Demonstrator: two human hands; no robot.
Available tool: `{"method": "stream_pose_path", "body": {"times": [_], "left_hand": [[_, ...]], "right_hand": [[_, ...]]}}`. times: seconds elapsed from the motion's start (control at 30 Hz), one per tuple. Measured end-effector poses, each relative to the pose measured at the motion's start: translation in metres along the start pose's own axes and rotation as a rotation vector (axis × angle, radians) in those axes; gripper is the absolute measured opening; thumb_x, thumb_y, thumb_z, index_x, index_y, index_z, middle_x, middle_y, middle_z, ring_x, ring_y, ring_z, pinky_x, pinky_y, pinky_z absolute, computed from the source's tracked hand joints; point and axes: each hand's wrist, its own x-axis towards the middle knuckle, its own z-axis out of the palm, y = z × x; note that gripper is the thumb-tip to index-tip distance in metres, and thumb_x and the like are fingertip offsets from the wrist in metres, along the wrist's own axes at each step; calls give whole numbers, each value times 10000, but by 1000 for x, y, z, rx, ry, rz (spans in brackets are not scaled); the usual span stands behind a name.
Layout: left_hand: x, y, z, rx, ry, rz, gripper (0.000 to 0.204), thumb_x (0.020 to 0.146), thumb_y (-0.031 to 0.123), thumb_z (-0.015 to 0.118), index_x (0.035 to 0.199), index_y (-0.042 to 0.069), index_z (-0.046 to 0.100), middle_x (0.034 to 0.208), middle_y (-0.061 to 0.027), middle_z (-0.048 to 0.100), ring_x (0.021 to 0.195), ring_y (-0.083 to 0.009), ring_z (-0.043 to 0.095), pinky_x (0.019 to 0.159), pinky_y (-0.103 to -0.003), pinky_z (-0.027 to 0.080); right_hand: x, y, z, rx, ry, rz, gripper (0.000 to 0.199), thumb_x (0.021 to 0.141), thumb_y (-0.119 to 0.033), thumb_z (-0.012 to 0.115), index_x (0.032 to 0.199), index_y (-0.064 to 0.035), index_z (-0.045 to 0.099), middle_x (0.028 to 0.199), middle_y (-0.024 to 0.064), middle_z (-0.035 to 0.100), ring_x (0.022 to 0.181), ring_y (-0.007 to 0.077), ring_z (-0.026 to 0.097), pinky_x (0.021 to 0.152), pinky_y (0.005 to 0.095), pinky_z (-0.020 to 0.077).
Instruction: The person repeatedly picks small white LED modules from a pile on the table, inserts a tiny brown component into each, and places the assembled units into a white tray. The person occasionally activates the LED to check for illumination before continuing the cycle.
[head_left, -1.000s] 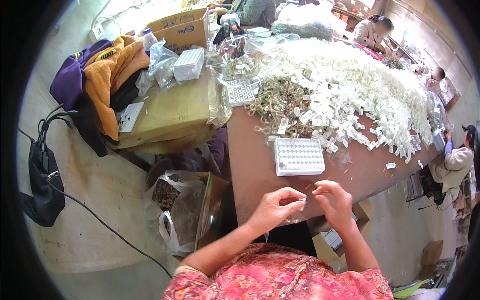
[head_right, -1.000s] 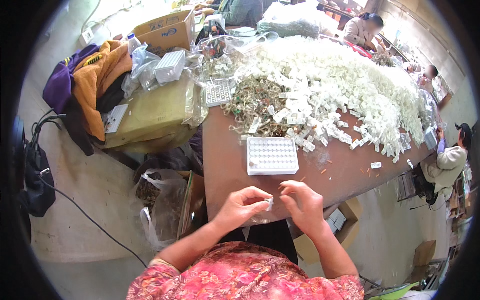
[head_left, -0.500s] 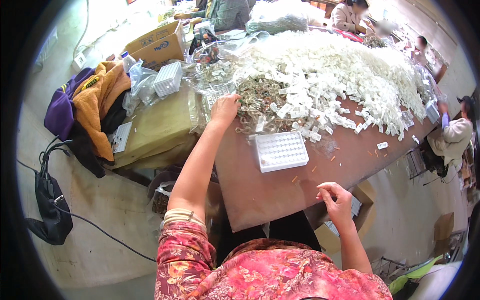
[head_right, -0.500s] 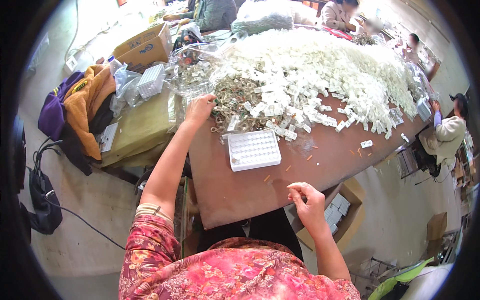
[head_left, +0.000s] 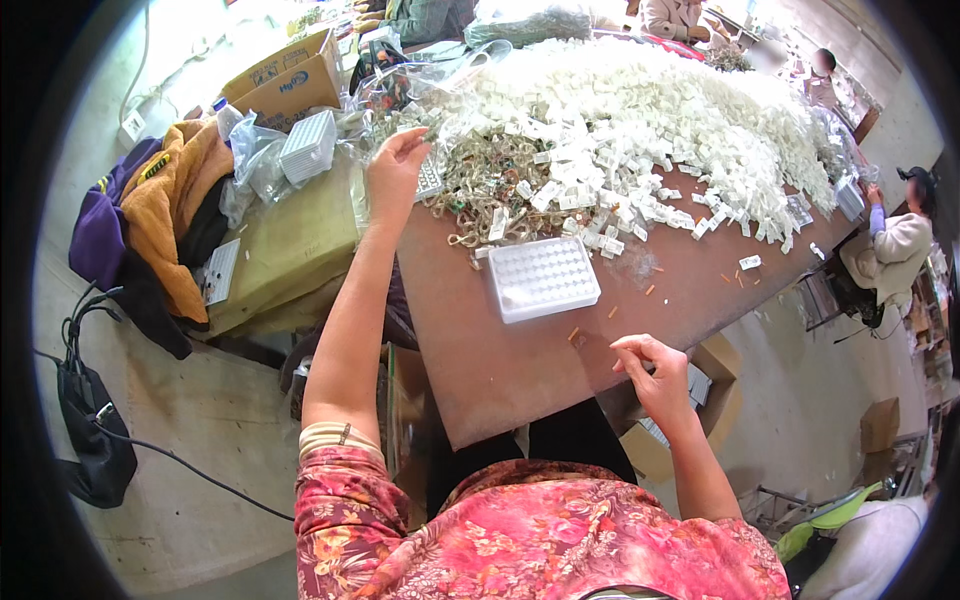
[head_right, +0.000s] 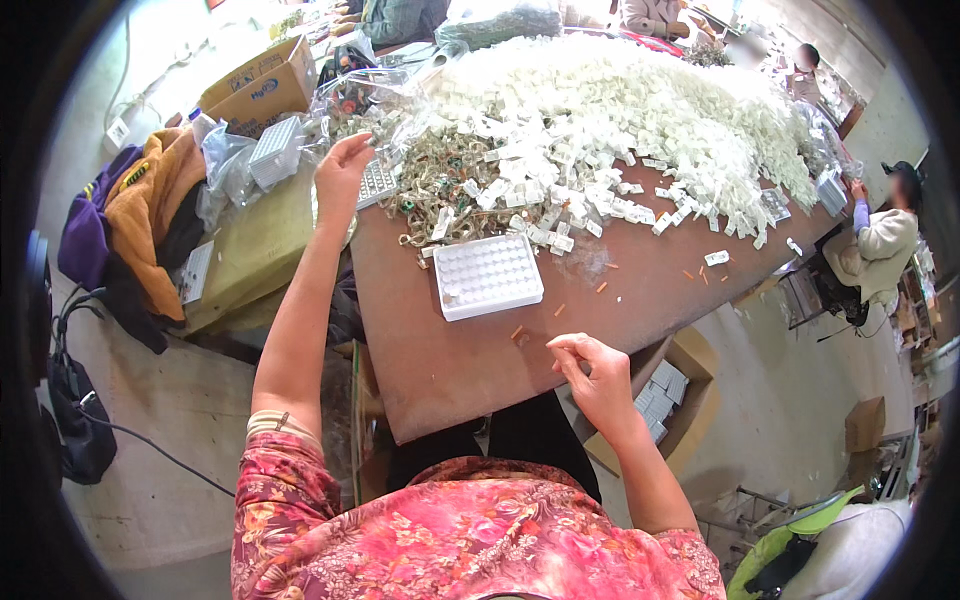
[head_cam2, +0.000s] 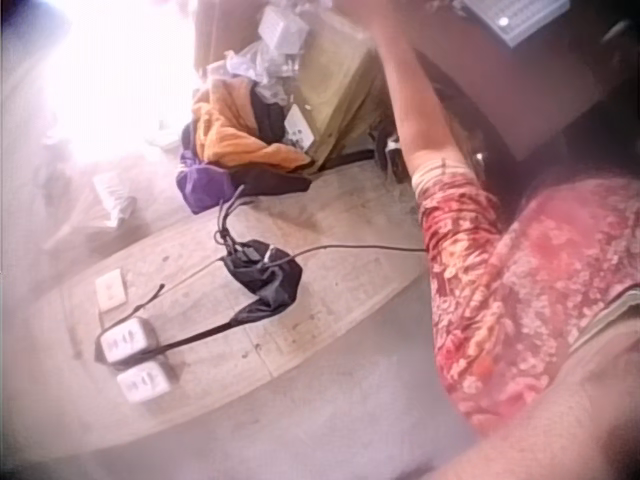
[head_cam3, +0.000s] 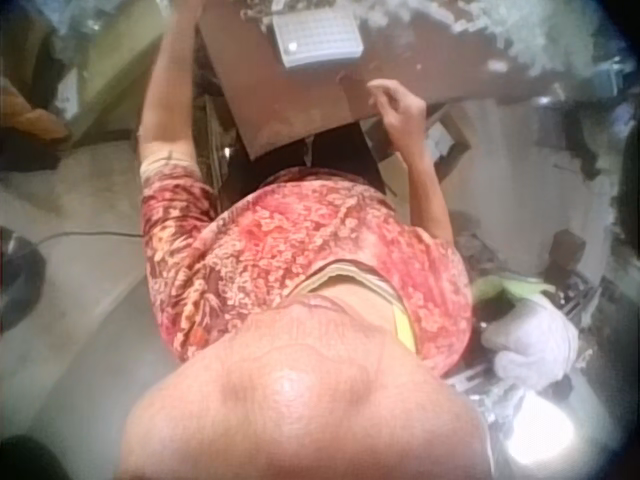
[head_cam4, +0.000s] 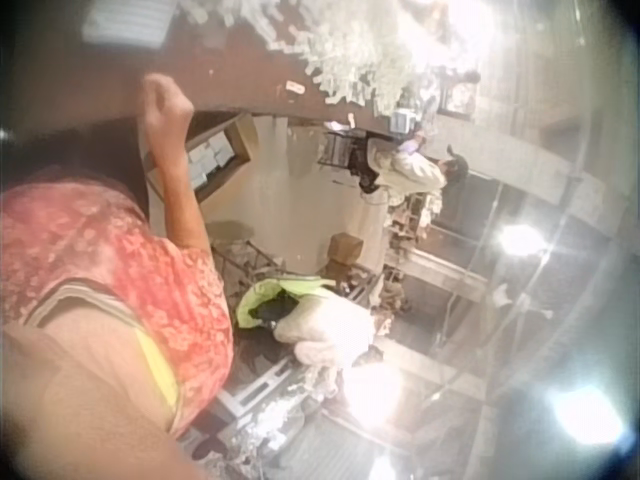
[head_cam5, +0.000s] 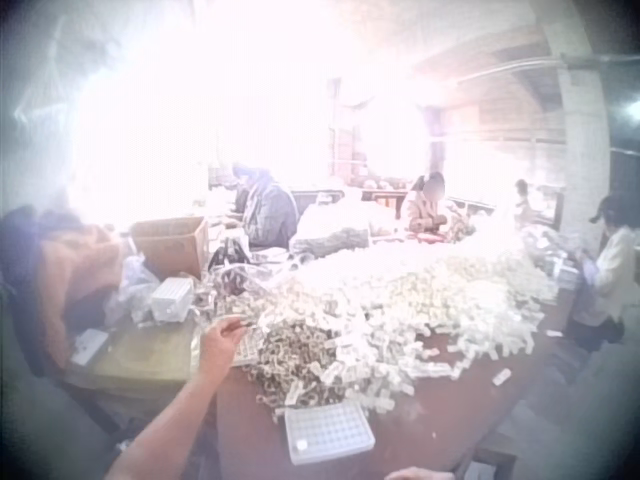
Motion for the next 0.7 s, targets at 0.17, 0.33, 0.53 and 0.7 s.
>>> {"method": "stream_pose_path", "body": {"times": [0.17,0.33,0.53,0.7], "left_hand": [[-61,48,5,-753,-212,-275,198,907,50,616,1093,-19,618,975,-97,670,983,-213,658,901,-329,527],[-172,83,25,-1225,-430,-704,154,935,75,582,1067,-3,595,991,-111,673,947,-209,670,909,-372,544],[-220,105,33,-1076,-365,-785,158,943,98,583,1075,12,598,1020,-83,674,877,-163,666,860,-350,553],[-239,112,36,-1009,-374,-819,324,918,72,616,1224,19,523,939,-51,649,847,-124,629,764,-274,517]], "right_hand": [[18,-9,11,86,29,-9,109,878,-14,631,978,15,661,833,88,666,728,119,639,671,255,510],[45,-22,32,351,142,-36,205,879,-91,655,1067,-11,658,906,53,656,847,99,622,757,269,498],[44,-31,41,535,-78,91,212,865,-97,675,1060,-13,672,922,32,647,796,82,617,728,240,496],[37,-29,39,604,-73,141,141,866,-75,676,992,-12,687,905,9,656,791,66,609,705,213,488]]}}
